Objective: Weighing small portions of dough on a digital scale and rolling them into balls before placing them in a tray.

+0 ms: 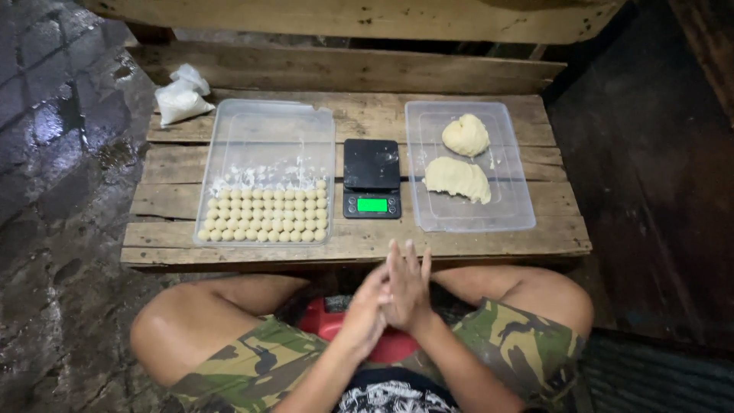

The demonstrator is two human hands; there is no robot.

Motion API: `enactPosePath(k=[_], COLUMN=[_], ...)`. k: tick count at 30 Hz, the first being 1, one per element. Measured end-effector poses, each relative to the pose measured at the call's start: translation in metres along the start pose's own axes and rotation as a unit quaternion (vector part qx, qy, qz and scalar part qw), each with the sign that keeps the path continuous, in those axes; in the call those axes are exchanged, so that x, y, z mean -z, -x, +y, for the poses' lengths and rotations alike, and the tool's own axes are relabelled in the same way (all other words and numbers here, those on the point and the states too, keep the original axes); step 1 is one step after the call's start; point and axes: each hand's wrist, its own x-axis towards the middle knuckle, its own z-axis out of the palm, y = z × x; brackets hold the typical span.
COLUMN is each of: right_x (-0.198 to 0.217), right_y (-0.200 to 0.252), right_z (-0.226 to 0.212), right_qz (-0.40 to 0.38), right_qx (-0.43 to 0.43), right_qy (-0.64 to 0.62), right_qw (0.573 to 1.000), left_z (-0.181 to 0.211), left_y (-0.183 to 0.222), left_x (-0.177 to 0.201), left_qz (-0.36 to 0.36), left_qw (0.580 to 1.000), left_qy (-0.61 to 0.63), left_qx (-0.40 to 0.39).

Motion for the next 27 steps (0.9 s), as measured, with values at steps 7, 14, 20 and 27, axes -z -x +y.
enactPosePath(k=[7,14,20,27], right_x=[0.000,-0.017,0.029,0.019], right_y=[-0.003,0.019,-0.022,-0.022], right_z=[0.013,-0.026,-0.021,0.004], right_qz=[-0.003,-0.005,0.074,0.122], right_qx=[-0.001,-0.006,-0.004,-0.097], right_qy=[-0.002,-0.009,-0.141,-0.143], right_qw=[1.000,1.000,0.987,0.977], left_z=[-0.018,-0.103,-0.083,0.001], left_y=[-0.015,-0.052,-0.046,-0.035], left_x=[0.021,0.022,0.091,0.056], left_qz=[-0.033,-0.263,0.073,0.134], left_qw=[0.999,0.696,0.953,0.973], left_qy=[0.010,0.194,0.277,0.186], left_qx=[-0.028,-0.639,0.097,0.017])
